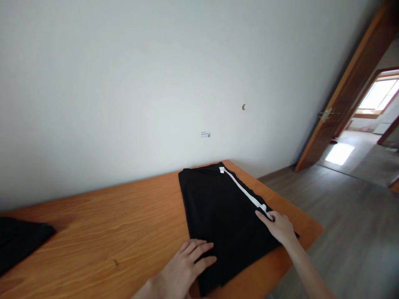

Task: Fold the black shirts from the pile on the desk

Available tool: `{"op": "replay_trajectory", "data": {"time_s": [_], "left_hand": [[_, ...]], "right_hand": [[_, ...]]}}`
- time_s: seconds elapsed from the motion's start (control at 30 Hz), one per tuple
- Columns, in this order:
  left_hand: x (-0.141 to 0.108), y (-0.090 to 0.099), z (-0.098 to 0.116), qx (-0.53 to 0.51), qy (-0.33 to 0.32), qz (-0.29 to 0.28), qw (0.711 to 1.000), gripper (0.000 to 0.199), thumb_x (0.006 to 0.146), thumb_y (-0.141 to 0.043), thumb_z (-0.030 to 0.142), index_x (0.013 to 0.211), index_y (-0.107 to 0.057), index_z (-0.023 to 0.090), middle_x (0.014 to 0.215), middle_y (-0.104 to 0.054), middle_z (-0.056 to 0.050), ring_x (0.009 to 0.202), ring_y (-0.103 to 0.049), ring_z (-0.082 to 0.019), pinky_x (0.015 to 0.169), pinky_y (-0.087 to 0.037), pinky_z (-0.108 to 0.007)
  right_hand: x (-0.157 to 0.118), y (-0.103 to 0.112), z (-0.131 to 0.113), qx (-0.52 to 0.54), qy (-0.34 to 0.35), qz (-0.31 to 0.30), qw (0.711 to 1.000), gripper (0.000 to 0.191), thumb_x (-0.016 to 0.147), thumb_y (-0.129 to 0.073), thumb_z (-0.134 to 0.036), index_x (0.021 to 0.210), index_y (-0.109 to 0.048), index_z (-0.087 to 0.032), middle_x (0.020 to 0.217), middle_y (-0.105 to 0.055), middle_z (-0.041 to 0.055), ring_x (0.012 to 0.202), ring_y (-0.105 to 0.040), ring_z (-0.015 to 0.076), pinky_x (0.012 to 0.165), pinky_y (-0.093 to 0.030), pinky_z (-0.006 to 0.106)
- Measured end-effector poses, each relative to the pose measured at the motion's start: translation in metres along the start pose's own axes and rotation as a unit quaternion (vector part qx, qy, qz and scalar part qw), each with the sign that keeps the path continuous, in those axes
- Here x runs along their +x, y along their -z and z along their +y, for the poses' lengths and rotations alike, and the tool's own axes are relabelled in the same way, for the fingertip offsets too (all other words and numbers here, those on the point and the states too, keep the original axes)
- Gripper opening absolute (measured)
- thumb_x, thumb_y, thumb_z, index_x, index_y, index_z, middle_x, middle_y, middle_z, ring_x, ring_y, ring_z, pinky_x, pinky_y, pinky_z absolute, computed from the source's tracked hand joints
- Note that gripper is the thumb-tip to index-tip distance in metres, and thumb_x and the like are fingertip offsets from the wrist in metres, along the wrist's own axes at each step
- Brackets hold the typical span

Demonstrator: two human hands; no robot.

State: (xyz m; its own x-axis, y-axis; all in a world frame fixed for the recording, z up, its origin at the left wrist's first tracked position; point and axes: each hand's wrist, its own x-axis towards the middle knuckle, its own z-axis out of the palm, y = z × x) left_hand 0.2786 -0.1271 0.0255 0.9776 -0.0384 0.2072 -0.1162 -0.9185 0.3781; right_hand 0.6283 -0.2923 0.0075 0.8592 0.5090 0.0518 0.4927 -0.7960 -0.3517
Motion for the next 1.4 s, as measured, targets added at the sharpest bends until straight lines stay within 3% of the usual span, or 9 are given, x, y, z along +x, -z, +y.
{"op": "replay_trajectory", "data": {"time_s": [0.13,0.27,0.37,0.47,0.57,0.8,1.0,1.2,1.4], "left_hand": [[-0.015,-0.009,0.008,0.030,0.043,0.050,0.997,0.055,0.083,-0.070,0.032,0.137,-0.058,0.026,0.144,-0.060,-0.010,0.126,-0.059,-0.034,0.104,-0.051,-0.050],[0.000,-0.011,0.016,0.019,0.035,0.101,0.994,0.033,0.093,-0.051,0.018,0.121,-0.067,0.026,0.116,-0.076,-0.006,0.100,-0.070,-0.025,0.088,-0.059,-0.040],[0.010,-0.011,0.024,-0.033,0.051,0.148,0.987,0.031,0.098,-0.044,0.023,0.119,-0.067,0.026,0.112,-0.075,-0.006,0.099,-0.070,-0.021,0.087,-0.059,-0.033],[0.007,-0.014,0.028,-0.026,0.039,0.121,0.992,0.023,0.096,-0.051,0.034,0.108,-0.070,0.025,0.105,-0.075,-0.006,0.095,-0.070,-0.022,0.086,-0.057,-0.035],[-0.011,-0.012,0.022,0.002,0.026,0.090,0.996,0.021,0.094,-0.054,0.035,0.107,-0.068,0.026,0.108,-0.074,-0.006,0.097,-0.069,-0.023,0.088,-0.055,-0.036],[-0.090,0.024,-0.013,0.074,0.114,0.119,0.983,0.025,0.097,-0.045,0.024,0.110,-0.066,0.026,0.118,-0.071,-0.007,0.107,-0.067,-0.023,0.095,-0.054,-0.037],[-0.172,0.052,-0.066,0.159,0.298,0.189,0.922,0.032,0.099,-0.045,0.036,0.119,-0.069,0.026,0.133,-0.067,-0.010,0.121,-0.063,-0.029,0.105,-0.051,-0.046],[-0.224,0.058,-0.093,0.195,0.422,0.231,0.855,0.041,0.098,-0.045,0.038,0.129,-0.066,0.020,0.141,-0.062,-0.013,0.130,-0.057,-0.030,0.113,-0.044,-0.049],[-0.233,0.044,-0.099,0.185,0.450,0.250,0.837,0.047,0.099,-0.046,0.041,0.141,-0.057,0.021,0.150,-0.054,-0.012,0.139,-0.049,-0.029,0.116,-0.041,-0.048]], "right_hand": [[0.005,0.009,-0.014,0.009,0.036,0.002,0.999,0.026,0.094,-0.046,-0.041,0.092,-0.065,-0.023,0.093,-0.075,0.0097,0.093,-0.071,0.0284,0.076,-0.048,0.033],[0.003,0.027,-0.013,-0.012,-0.005,0.059,0.998,0.035,0.096,-0.042,-0.048,0.108,-0.060,-0.020,0.097,-0.074,0.0130,0.093,-0.072,0.0314,0.072,-0.049,0.036],[0.000,0.034,-0.007,-0.044,-0.041,0.080,0.995,0.042,0.096,-0.042,-0.047,0.122,-0.055,-0.017,0.098,-0.073,0.0162,0.093,-0.072,0.0334,0.073,-0.051,0.040],[-0.009,0.029,-0.009,-0.125,-0.039,0.087,0.988,0.041,0.090,-0.047,-0.028,0.128,-0.054,-0.014,0.111,-0.069,0.0223,0.106,-0.067,0.0372,0.081,-0.051,0.048],[-0.021,0.016,-0.026,-0.170,0.024,0.101,0.980,0.044,0.090,-0.046,-0.023,0.131,-0.053,-0.011,0.127,-0.061,0.0251,0.116,-0.061,0.0389,0.087,-0.050,0.053],[-0.050,-0.012,-0.115,-0.075,0.261,0.043,0.961,0.041,0.099,-0.040,-0.034,0.130,-0.059,-0.015,0.141,-0.056,0.0179,0.131,-0.052,0.0306,0.102,-0.046,0.042],[-0.100,-0.057,-0.218,0.030,0.420,-0.021,0.907,0.045,0.100,-0.044,-0.042,0.132,-0.060,-0.015,0.148,-0.053,0.0177,0.140,-0.046,0.0291,0.113,-0.038,0.042],[-0.148,-0.104,-0.295,0.062,0.457,-0.091,0.883,0.051,0.100,-0.044,-0.042,0.140,-0.056,-0.012,0.154,-0.046,0.0199,0.145,-0.039,0.0322,0.118,-0.031,0.049],[-0.167,-0.132,-0.313,0.067,0.467,-0.096,0.876,0.059,0.100,-0.044,-0.046,0.148,-0.048,-0.013,0.157,-0.042,0.0176,0.149,-0.033,0.0321,0.123,-0.021,0.054]]}}
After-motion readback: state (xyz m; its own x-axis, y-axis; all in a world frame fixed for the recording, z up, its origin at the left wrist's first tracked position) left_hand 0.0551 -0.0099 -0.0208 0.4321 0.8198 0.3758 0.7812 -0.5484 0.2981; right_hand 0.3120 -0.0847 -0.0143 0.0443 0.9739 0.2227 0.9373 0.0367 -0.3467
